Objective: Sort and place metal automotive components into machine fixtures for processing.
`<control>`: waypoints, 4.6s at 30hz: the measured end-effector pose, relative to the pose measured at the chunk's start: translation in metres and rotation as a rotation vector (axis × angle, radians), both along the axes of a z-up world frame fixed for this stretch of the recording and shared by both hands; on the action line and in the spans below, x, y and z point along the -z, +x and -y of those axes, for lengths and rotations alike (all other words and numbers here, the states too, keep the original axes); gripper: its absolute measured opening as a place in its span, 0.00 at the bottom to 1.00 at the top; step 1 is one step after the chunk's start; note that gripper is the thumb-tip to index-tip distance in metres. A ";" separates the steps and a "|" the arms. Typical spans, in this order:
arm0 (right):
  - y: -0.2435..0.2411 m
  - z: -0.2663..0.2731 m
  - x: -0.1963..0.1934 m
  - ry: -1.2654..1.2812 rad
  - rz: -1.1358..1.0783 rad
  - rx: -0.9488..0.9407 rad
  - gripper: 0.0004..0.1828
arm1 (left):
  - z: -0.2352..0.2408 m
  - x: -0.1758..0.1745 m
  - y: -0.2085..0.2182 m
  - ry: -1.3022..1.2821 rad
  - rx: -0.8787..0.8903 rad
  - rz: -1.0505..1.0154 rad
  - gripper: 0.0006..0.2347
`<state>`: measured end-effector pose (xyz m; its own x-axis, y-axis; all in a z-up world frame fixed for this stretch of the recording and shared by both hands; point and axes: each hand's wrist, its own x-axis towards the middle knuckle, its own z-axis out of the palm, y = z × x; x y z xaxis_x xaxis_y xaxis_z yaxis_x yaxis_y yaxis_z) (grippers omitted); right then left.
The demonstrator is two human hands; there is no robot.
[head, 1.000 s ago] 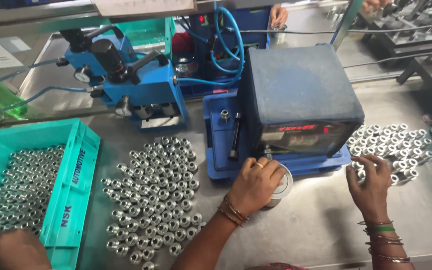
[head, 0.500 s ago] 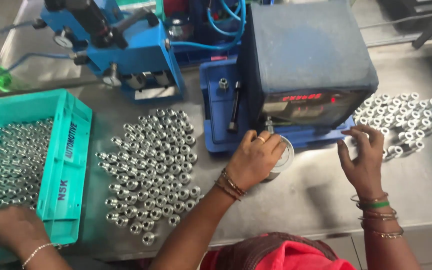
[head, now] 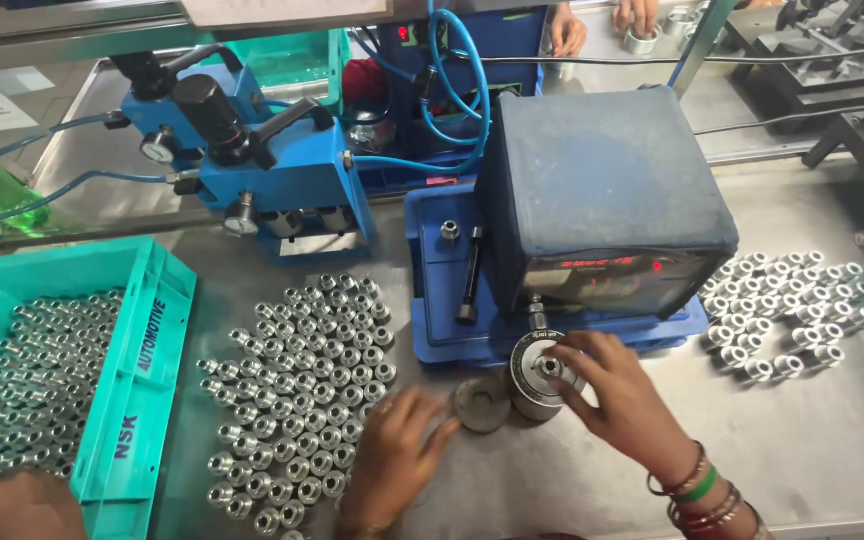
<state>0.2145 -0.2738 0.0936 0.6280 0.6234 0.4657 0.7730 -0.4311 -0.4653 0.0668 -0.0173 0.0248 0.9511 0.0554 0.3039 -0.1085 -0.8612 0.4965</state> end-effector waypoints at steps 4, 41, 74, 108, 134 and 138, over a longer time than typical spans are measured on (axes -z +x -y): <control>0.002 -0.009 -0.001 -0.145 -0.009 -0.037 0.20 | -0.056 0.081 -0.071 0.190 0.057 -0.146 0.21; 0.015 -0.005 0.014 -0.139 0.120 0.069 0.18 | -0.004 0.093 -0.054 0.164 -0.064 -0.086 0.22; 0.020 0.051 0.035 -0.017 -0.129 0.335 0.13 | 0.059 -0.041 0.070 -0.085 0.219 0.206 0.11; 0.003 -0.012 0.023 -0.111 -0.057 0.099 0.15 | -0.044 0.142 -0.014 0.129 0.013 -0.264 0.21; 0.035 0.126 0.116 -0.200 -0.090 0.549 0.12 | 0.088 -0.021 0.108 -0.087 0.283 0.087 0.14; 0.034 0.125 0.118 -0.202 -0.088 0.600 0.13 | 0.090 -0.013 0.110 0.145 0.248 0.118 0.18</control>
<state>0.2486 -0.3989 -0.0240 0.9257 0.2214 0.3066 0.3324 -0.8629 -0.3807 0.1767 -0.1069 0.0381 0.8879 -0.2261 0.4008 -0.3739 -0.8621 0.3420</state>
